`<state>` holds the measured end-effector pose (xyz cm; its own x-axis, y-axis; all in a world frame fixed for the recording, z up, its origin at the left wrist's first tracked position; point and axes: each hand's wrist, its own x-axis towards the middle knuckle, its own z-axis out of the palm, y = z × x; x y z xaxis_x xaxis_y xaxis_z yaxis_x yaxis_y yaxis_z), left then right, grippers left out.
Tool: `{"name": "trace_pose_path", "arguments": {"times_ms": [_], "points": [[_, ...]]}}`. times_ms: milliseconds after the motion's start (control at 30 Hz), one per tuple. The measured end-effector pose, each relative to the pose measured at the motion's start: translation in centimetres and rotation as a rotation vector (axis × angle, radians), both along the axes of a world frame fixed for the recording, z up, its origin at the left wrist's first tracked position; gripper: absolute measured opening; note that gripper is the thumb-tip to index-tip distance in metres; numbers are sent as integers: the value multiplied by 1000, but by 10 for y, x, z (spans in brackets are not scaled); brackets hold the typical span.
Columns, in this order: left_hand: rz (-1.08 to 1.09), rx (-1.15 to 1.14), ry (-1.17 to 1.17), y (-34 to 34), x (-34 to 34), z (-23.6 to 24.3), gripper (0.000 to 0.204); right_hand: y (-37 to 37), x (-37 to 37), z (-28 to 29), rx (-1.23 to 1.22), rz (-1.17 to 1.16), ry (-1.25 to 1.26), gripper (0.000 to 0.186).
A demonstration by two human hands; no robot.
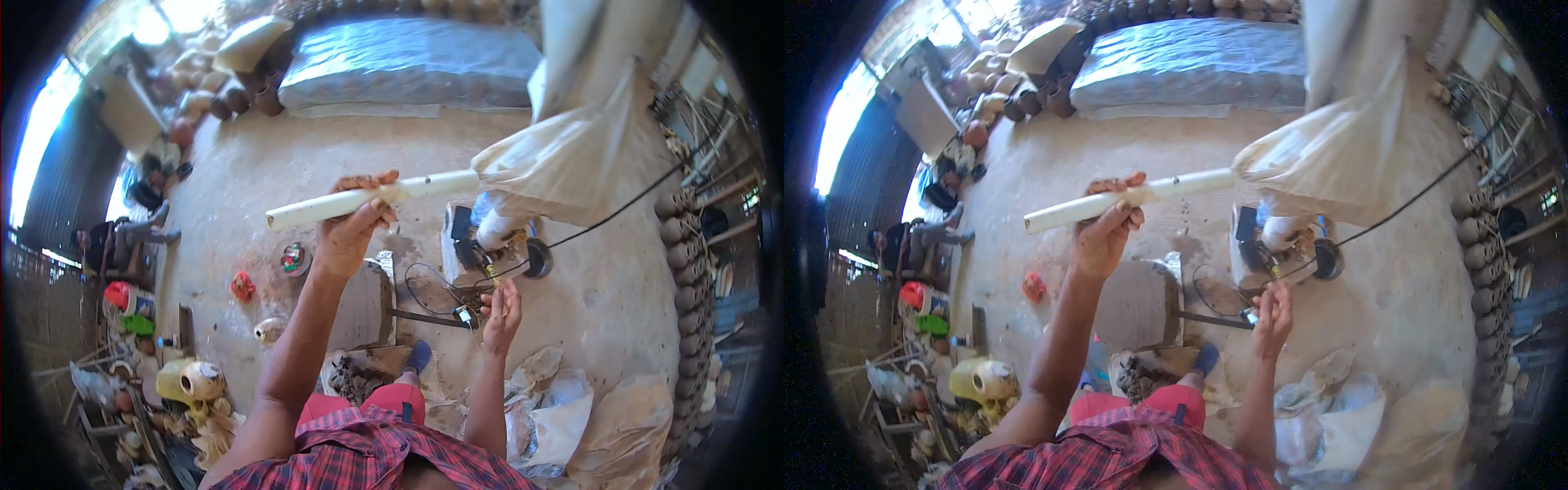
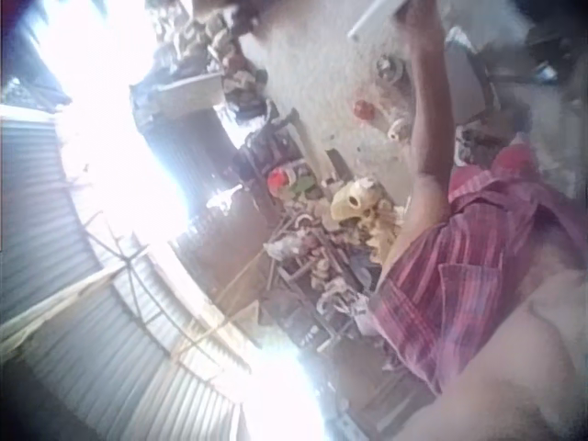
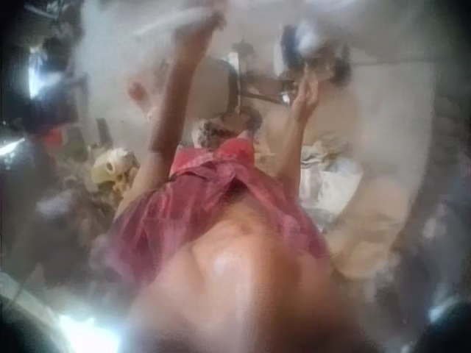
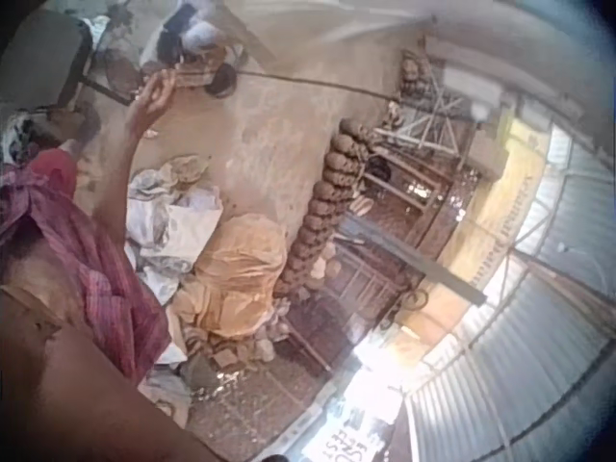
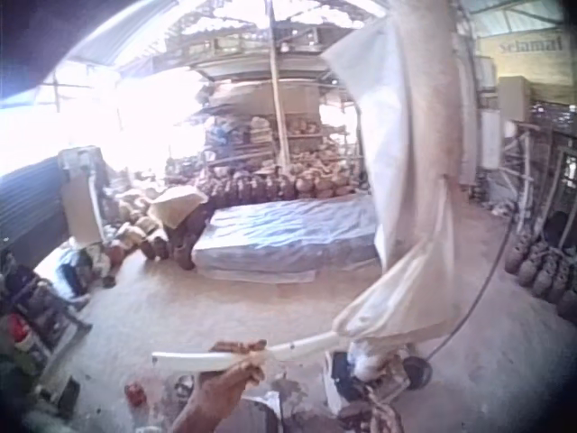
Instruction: The person extracts a clay vessel from a two-part mold using a plastic tool and a pipe, then smooths a slab of clay on a board and cuts it with the same tool.
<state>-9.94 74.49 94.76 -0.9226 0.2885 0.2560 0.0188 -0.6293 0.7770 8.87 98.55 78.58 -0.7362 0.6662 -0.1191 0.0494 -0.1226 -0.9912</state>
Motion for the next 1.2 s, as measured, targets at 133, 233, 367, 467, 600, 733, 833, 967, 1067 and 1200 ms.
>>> {"name": "trace_pose_path", "arguments": {"times_ms": [133,233,367,467,600,733,833,967,1067,1200], "points": [[-8,78,-156,-102,19,-38,26,-86,-6,18,189,223,54,60],[3,72,-241,-163,40,-59,21,-157,-27,62,520,264,171,71],[-58,-20,-285,-261,68,-96,21,-264,-46,84,1112,469,249,83],[-35,-30,-302,-369,105,-122,22,-388,-37,75,1197,737,133,65],[-62,-58,-605,-541,176,-178,37,-536,24,29,924,1058,-251,40],[0,28,-970,-686,278,-262,38,-645,79,13,860,1383,-454,36],[247,175,-1173,-753,343,-266,30,-713,83,15,742,1588,-596,37],[318,250,-1193,-806,356,-272,25,-763,65,6,778,1652,-540,37],[248,54,-1138,-824,322,-264,22,-799,41,-5,774,1718,-479,41],[115,-182,-965,-809,250,-247,21,-840,13,-18,627,1563,-390,44]]}}
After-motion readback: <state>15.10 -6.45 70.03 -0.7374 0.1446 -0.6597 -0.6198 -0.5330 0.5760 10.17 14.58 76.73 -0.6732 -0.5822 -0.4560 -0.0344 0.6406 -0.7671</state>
